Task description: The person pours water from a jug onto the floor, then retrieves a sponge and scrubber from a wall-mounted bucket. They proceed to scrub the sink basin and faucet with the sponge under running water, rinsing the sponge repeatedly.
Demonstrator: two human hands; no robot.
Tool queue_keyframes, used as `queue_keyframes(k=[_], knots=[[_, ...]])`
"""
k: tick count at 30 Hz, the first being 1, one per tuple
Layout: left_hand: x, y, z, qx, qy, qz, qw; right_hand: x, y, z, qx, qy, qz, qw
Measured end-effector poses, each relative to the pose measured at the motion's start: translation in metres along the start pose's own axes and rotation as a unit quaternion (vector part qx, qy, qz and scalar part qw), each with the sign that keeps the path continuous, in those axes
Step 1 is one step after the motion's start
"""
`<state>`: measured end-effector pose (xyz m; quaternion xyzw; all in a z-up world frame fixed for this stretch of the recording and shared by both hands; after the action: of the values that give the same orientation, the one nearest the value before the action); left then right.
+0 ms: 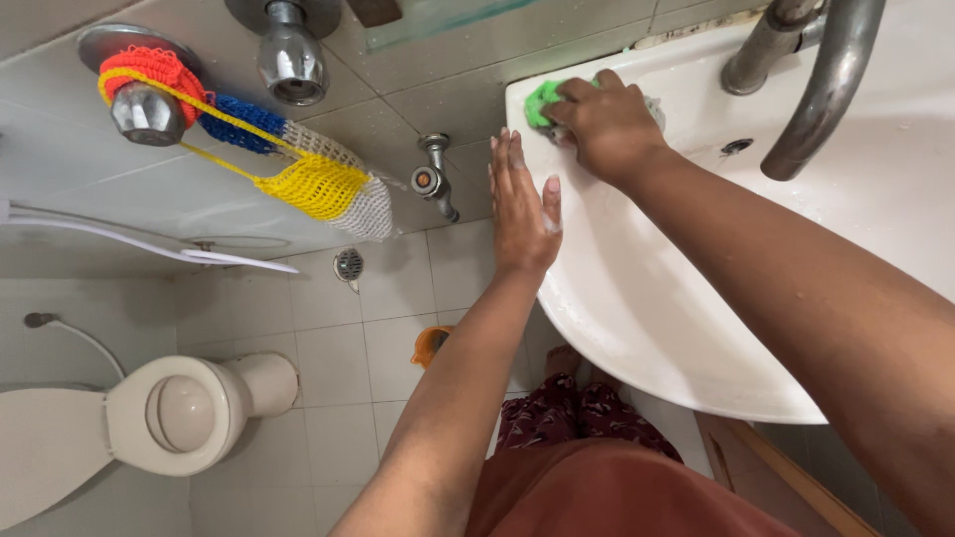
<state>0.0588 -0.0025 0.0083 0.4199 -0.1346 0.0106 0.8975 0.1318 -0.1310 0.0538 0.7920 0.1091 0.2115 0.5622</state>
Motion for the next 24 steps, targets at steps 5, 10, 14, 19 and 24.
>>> queue_keyframes(k=[5,10,14,19,24], knots=[[0.002,0.000,0.001,0.017,-0.009,0.011,1.000,-0.028,0.003,-0.017,0.068,0.077,-0.032,0.994],[0.002,-0.002,-0.001,0.001,-0.002,0.005,1.000,-0.043,0.007,-0.028,0.119,0.141,-0.034,0.982],[0.003,-0.003,0.000,0.019,-0.002,-0.007,1.000,-0.028,0.006,-0.013,0.060,0.072,-0.012,0.996],[0.001,-0.001,0.000,-0.001,-0.003,-0.009,1.000,-0.009,0.011,0.008,-0.068,-0.015,0.067,0.995],[0.003,-0.001,0.000,-0.005,0.001,-0.009,1.000,-0.015,0.003,-0.013,-0.038,-0.009,-0.003,0.999]])
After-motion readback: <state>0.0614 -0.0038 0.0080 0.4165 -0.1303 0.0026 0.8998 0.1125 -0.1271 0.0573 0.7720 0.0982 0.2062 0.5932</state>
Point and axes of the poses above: each hand's wrist, its own x-axis towards the middle knuckle, its own y-axis out of the back of the hand, z = x × y, the point moved 6 cm from there along x, towards the middle knuckle, and after that the axes turned 2 degrees about -y, right-handed, at the moved point
